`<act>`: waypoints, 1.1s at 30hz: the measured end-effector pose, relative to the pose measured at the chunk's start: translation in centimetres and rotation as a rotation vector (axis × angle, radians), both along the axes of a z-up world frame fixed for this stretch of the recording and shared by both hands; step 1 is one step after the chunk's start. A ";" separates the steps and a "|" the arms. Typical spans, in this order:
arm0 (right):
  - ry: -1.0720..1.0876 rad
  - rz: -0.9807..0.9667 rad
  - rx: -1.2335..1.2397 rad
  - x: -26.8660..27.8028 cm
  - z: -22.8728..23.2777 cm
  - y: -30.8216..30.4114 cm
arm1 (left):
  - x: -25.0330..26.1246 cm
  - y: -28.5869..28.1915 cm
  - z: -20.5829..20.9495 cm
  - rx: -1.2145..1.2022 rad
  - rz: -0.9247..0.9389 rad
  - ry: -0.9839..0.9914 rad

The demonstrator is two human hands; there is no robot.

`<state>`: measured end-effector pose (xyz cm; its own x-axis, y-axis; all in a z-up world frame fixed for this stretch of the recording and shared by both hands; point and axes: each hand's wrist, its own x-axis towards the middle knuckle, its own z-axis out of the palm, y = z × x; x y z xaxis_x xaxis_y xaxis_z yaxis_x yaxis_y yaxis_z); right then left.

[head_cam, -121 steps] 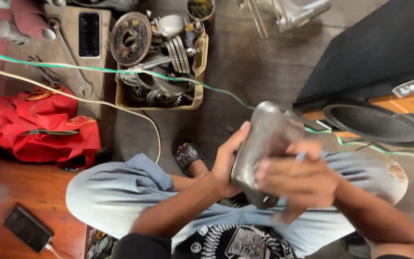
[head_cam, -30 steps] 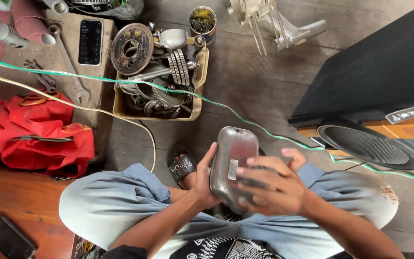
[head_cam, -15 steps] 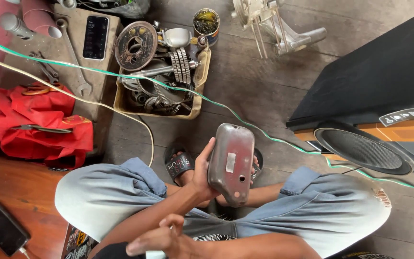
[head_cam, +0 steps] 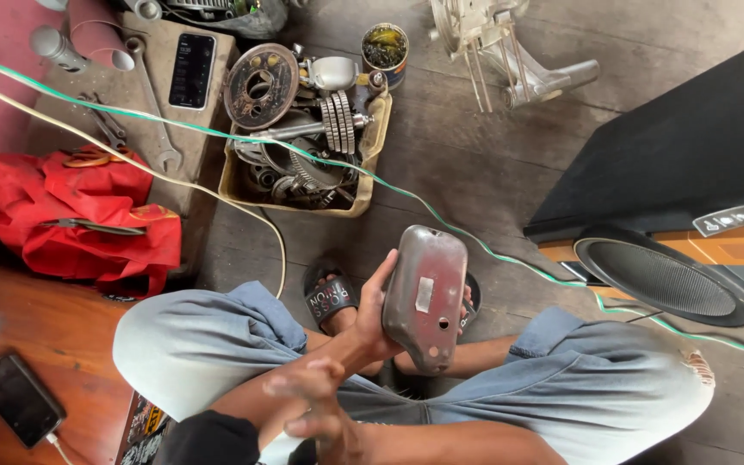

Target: The person sits cross-legged on the floor and scrubs a silver metal part with a small abrasive pad. They rotate the part to clean different sides and edges, then wipe the surface with their hand.

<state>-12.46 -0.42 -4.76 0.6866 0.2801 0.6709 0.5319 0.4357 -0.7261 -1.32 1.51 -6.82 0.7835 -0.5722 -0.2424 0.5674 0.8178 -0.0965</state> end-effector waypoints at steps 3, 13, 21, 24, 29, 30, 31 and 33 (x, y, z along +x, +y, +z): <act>-0.099 -0.623 -0.108 -6.0 -6.4 4.2 | -0.2 -0.3 -0.5 0.008 -0.024 0.040; 0.030 -0.211 -0.105 -4.9 -1.4 2.7 | -0.4 -0.1 0.1 0.011 -0.041 0.083; 0.065 -0.225 -0.245 -4.7 -2.7 2.4 | -0.5 -0.3 -0.5 -0.003 -0.054 0.064; 0.056 -0.197 -0.276 -4.5 -2.8 1.6 | 1.7 -0.6 1.7 0.201 -0.065 0.486; 0.045 -0.146 -0.315 -4.4 -2.9 0.7 | 1.2 -0.5 1.9 0.181 -0.042 0.431; 0.038 -0.129 -0.327 -4.3 -3.0 0.5 | 1.3 -0.5 1.8 0.173 -0.037 0.419; 0.040 -0.132 -0.326 -4.3 -3.0 0.4 | 1.3 -0.4 1.9 0.175 -0.040 0.420; 0.030 -0.101 -0.352 -4.2 -3.1 0.1 | 1.3 -0.3 1.9 0.144 -0.042 0.421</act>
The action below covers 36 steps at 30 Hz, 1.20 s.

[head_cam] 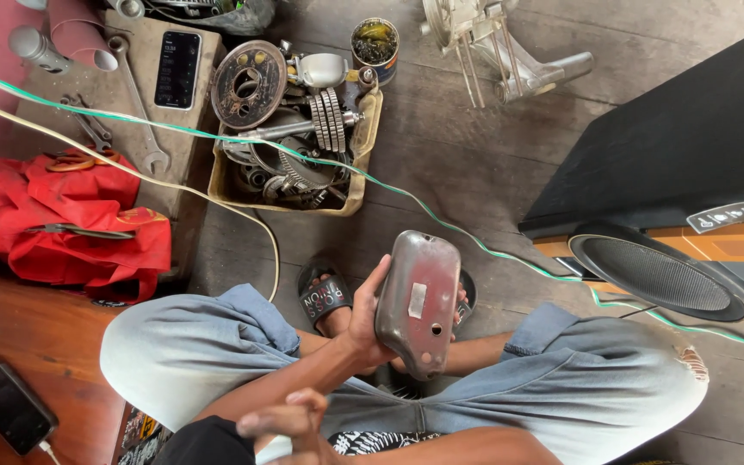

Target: The person sits cross-legged on the floor and scrubs a silver metal part with a small abrasive pad. They rotate the part to clean different sides and edges, then wipe the surface with their hand.

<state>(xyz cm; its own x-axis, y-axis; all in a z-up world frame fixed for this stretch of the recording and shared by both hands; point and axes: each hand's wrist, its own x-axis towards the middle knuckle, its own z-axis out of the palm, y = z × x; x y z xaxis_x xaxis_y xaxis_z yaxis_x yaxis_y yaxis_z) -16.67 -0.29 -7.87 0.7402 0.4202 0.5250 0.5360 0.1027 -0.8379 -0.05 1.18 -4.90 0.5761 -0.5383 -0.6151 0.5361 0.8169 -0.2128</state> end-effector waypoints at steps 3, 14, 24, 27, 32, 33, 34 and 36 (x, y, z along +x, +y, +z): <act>-0.005 0.034 -0.022 0.1 -0.3 -0.1 | -1.5 -0.1 -2.1 -0.143 0.022 -0.384; -0.055 -0.390 0.065 0.6 1.2 3.1 | -1.3 0.1 -1.0 -0.126 0.012 -0.400; -0.349 -0.096 -0.130 8.4 9.6 -2.8 | -0.8 0.2 -1.6 -0.152 0.052 -0.371; -0.144 0.534 -0.379 15.0 13.0 -7.1 | 0.0 -0.1 -2.2 -0.231 0.121 -0.351; -0.392 0.340 -0.491 22.7 15.7 -13.7 | 1.1 2.2 0.5 -0.165 0.001 -0.367; -0.443 0.204 -0.555 23.8 15.3 -15.1 | 1.2 2.5 0.8 0.063 -0.007 -0.273; -0.449 0.212 -0.556 24.1 15.0 -15.7 | 1.5 2.6 1.0 0.062 0.002 -0.277; -0.466 0.140 -0.657 24.7 14.5 -16.8 | 1.9 2.8 1.5 0.056 -0.004 -0.304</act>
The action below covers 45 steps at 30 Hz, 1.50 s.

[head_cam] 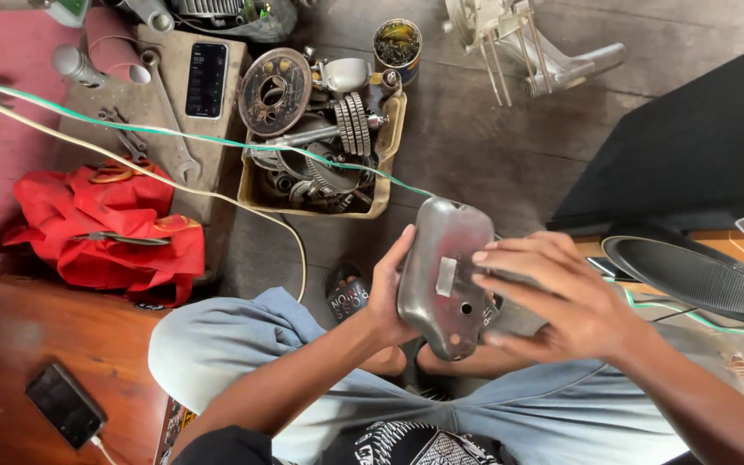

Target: The person sits cross-legged on the floor and scrubs a silver metal part with a small abrasive pad. They rotate the part to clean different sides and edges, then wipe the surface with their hand.

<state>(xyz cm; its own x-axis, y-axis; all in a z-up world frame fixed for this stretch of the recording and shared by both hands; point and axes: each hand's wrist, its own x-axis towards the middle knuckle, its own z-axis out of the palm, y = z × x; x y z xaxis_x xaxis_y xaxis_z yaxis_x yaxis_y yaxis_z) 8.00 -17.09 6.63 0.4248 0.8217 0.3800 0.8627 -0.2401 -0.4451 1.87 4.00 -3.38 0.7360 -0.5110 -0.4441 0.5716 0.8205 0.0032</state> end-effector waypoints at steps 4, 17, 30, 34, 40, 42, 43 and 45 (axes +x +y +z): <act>-0.028 0.106 0.006 -0.6 -3.6 -0.1 | -0.2 -0.8 -1.5 0.077 -0.041 0.030; -0.014 0.181 -0.031 -2.3 -9.1 -1.4 | -2.5 -1.6 -4.6 -0.172 -0.007 0.069; -0.008 -0.008 -0.011 -1.3 -9.6 -1.8 | -3.4 -1.8 -3.9 -0.089 0.010 0.104; 0.005 0.231 0.119 -3.5 -10.8 -1.6 | -3.9 -1.8 -5.0 -0.172 0.002 0.059; 0.004 0.004 0.070 -2.2 -10.5 -2.0 | -4.0 -1.7 -4.7 -0.142 0.018 0.113; -0.051 0.239 0.166 -3.9 -9.4 -0.5 | -4.3 -1.7 -4.9 -0.165 -0.005 0.119; -0.058 0.229 0.156 -3.1 -10.0 -0.9 | -4.0 -1.6 -5.0 -0.173 -0.018 0.112; -0.077 0.087 0.079 -2.3 -11.2 -2.0 | -4.2 -1.5 -5.2 -0.198 -0.009 0.113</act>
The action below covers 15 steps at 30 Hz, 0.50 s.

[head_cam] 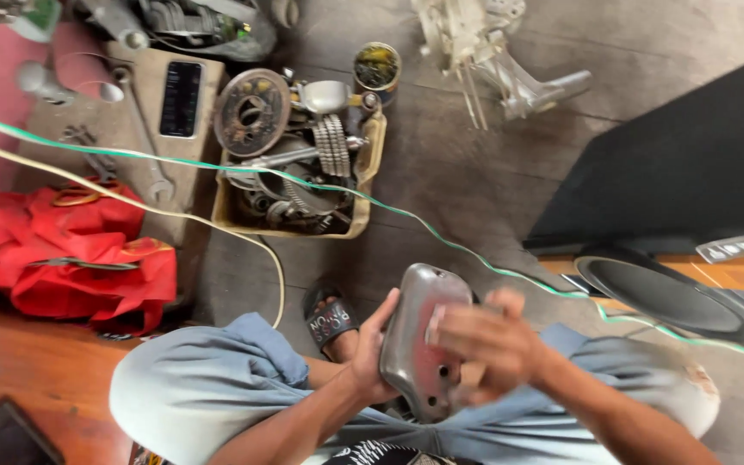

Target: The person sits cross-legged on the floor and scrubs a silver metal part with a small abrasive pad. They rotate the part to clean different sides and edges, then wipe the surface with their hand.

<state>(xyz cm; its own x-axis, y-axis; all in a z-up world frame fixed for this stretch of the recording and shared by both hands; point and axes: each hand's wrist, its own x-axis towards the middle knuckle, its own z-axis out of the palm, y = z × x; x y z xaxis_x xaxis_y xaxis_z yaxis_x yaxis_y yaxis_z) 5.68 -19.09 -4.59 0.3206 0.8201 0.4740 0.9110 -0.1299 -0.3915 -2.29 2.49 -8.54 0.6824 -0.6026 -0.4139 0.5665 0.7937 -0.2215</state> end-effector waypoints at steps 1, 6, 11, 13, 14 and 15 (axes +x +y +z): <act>0.002 -0.011 -0.011 -0.2 0.0 -0.3 | -0.2 0.0 0.3 -0.011 -0.011 0.002; 0.016 0.190 0.090 -2.0 2.5 1.9 | 0.1 0.0 1.3 -0.049 -0.044 -0.044; 0.114 0.006 0.088 0.1 0.2 -0.2 | -0.1 0.1 1.2 0.002 -0.025 -0.025; 0.061 -0.042 0.077 -0.5 1.1 0.5 | 0.1 0.1 1.2 -0.024 -0.006 -0.076; 0.028 0.078 0.093 -1.3 1.6 1.2 | 0.2 0.0 1.1 0.009 -0.027 -0.066; 0.004 0.196 0.108 -2.4 2.0 1.9 | 0.1 -0.1 0.9 0.042 -0.051 -0.048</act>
